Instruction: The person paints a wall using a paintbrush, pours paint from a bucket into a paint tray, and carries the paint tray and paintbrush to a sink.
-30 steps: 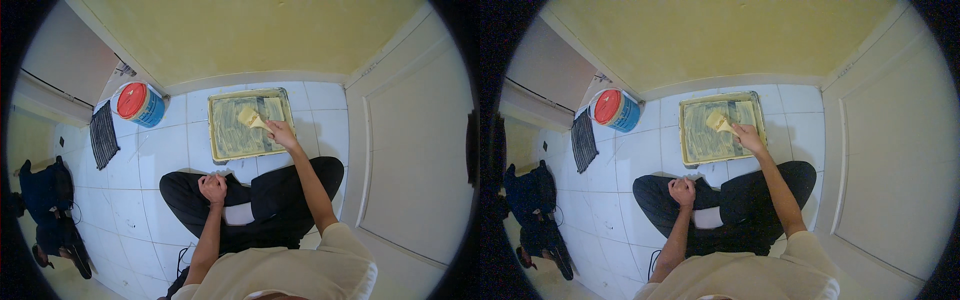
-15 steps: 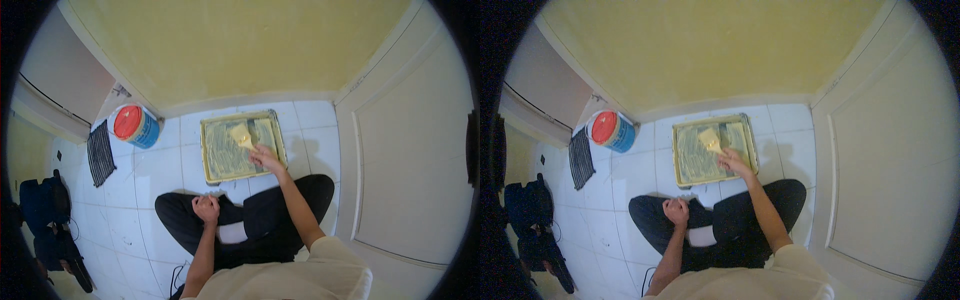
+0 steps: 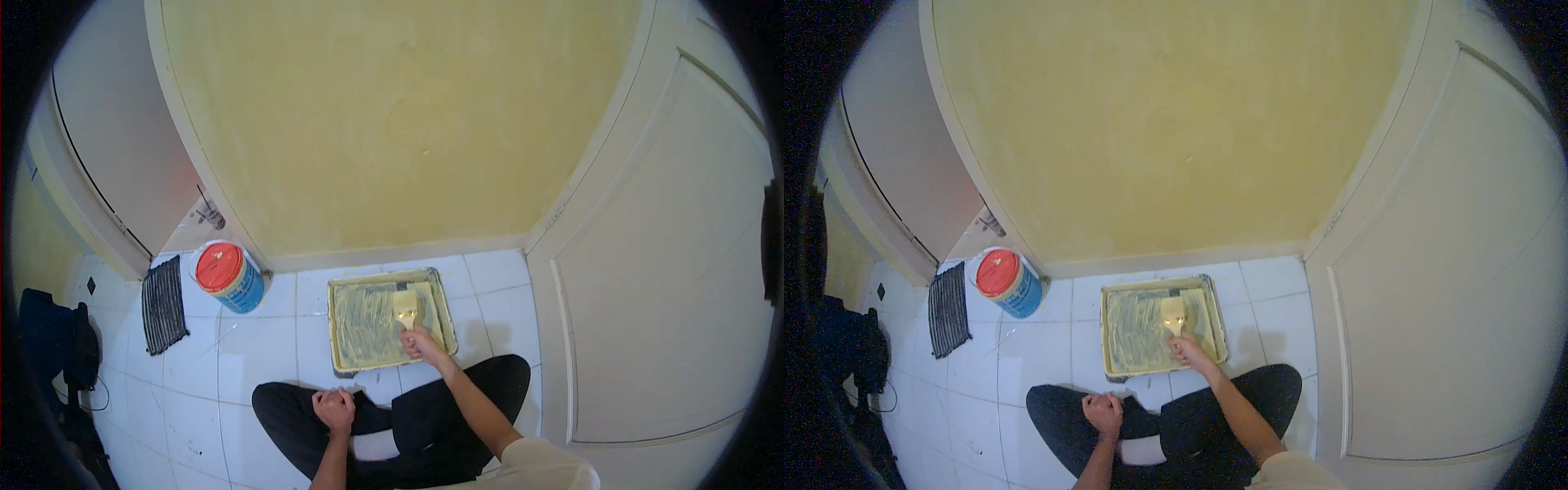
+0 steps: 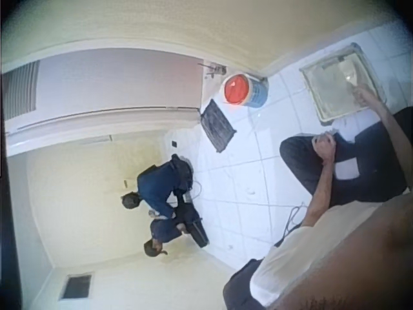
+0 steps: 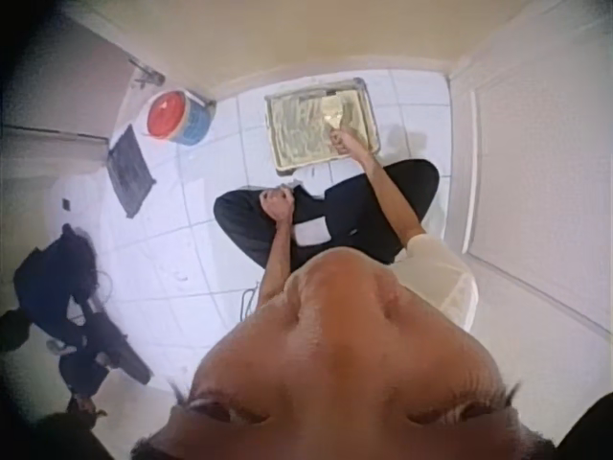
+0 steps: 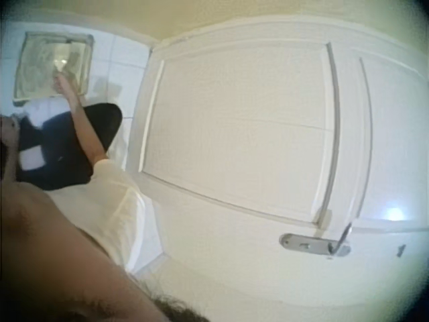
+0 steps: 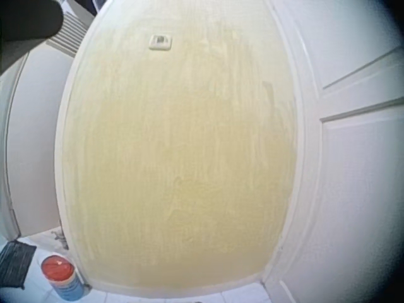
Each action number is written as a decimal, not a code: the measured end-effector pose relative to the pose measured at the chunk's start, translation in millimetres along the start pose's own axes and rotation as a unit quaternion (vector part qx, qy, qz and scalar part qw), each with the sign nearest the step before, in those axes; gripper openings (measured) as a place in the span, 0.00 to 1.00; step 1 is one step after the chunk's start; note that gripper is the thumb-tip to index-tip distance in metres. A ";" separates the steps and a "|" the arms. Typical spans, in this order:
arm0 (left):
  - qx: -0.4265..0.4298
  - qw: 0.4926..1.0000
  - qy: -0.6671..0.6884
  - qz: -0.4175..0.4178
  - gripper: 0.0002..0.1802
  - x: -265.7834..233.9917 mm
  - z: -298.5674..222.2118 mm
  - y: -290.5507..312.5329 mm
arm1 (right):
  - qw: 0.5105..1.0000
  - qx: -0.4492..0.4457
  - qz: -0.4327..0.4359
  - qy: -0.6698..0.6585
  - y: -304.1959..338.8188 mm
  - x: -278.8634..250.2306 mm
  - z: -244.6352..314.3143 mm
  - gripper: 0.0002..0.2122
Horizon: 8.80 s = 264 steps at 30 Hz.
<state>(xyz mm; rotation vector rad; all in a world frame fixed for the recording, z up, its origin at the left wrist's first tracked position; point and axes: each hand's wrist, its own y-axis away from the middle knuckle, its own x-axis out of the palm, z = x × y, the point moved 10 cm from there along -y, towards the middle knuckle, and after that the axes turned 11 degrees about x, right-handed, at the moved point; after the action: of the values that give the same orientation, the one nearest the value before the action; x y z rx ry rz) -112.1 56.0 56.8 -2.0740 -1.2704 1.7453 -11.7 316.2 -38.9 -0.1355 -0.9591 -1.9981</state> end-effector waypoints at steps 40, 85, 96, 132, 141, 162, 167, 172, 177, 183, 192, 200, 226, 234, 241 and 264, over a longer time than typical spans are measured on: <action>0.003 0.998 0.040 -0.054 0.15 7.4 16.8 19.3 | 0.210 -0.640 -0.509 0.536 300.6 346.9 608.0 0.20; 0.024 0.999 0.005 -0.043 0.16 -1.1 9.9 21.6 | 0.307 -0.361 -0.469 0.745 229.3 313.1 582.7 0.14; 0.015 1.000 -0.001 -0.024 0.16 -1.7 12.0 17.4 | 0.284 -0.574 -0.537 0.549 256.3 330.5 594.8 0.07; 0.023 0.999 0.007 -0.032 0.16 0.7 1.4 15.1 | 0.240 -0.507 -0.565 0.606 324.9 294.1 564.8 0.04; 0.022 1.000 0.004 -0.013 0.16 7.9 8.0 16.1 | 0.220 -0.330 -0.453 0.798 185.7 219.0 479.6 0.04; 0.021 1.000 -0.010 0.005 0.17 3.2 3.5 16.7 | 0.181 -0.360 -0.515 0.757 164.6 166.2 409.5 0.11; -0.007 0.999 0.014 0.040 0.19 7.2 0.4 10.4 | 0.403 -0.327 -0.462 0.719 148.9 82.6 323.0 0.05; -0.022 0.999 -0.014 0.034 0.18 -1.0 2.9 8.6 | 0.698 -0.343 -0.387 0.495 120.5 8.9 178.8 0.09; -0.016 0.998 -0.007 0.067 0.20 0.2 -4.8 7.7 | 0.753 -0.366 -0.410 0.362 111.4 -27.3 70.9 0.11; -0.014 0.996 -0.049 0.076 0.21 4.4 -10.6 2.0 | 0.782 -0.398 -0.410 0.247 99.9 -49.0 86.0 0.11; -0.016 0.995 -0.060 0.078 0.21 8.3 -11.1 -2.6 | 0.840 -0.332 -0.407 0.137 69.0 -84.7 58.5 0.16; -0.017 0.996 -0.044 0.073 0.21 5.8 -12.4 -0.5 | 0.841 -0.320 -0.407 0.157 64.7 -91.0 49.1 0.16; -0.017 0.999 0.002 0.049 0.20 6.8 -3.8 -0.4 | 0.771 -0.300 -0.461 0.321 68.3 -74.1 56.8 0.14; -0.018 0.999 -0.001 0.045 0.20 7.7 1.8 5.2 | 0.816 -0.305 -0.430 0.237 74.4 -63.5 65.0 0.15; -0.024 0.998 -0.009 0.054 0.21 11.3 1.3 4.7 | 0.767 -0.238 -0.462 0.376 56.0 -81.9 52.3 0.13; -0.033 0.997 0.016 0.066 0.20 14.2 4.3 5.7 | 0.774 -0.144 -0.451 0.420 47.9 -75.1 52.3 0.18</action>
<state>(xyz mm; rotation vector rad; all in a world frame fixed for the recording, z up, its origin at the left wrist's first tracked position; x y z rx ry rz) -113.4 60.3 41.6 -2.2598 -1.2239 1.7380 56.2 387.4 -7.5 1.1771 -0.0614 -2.6170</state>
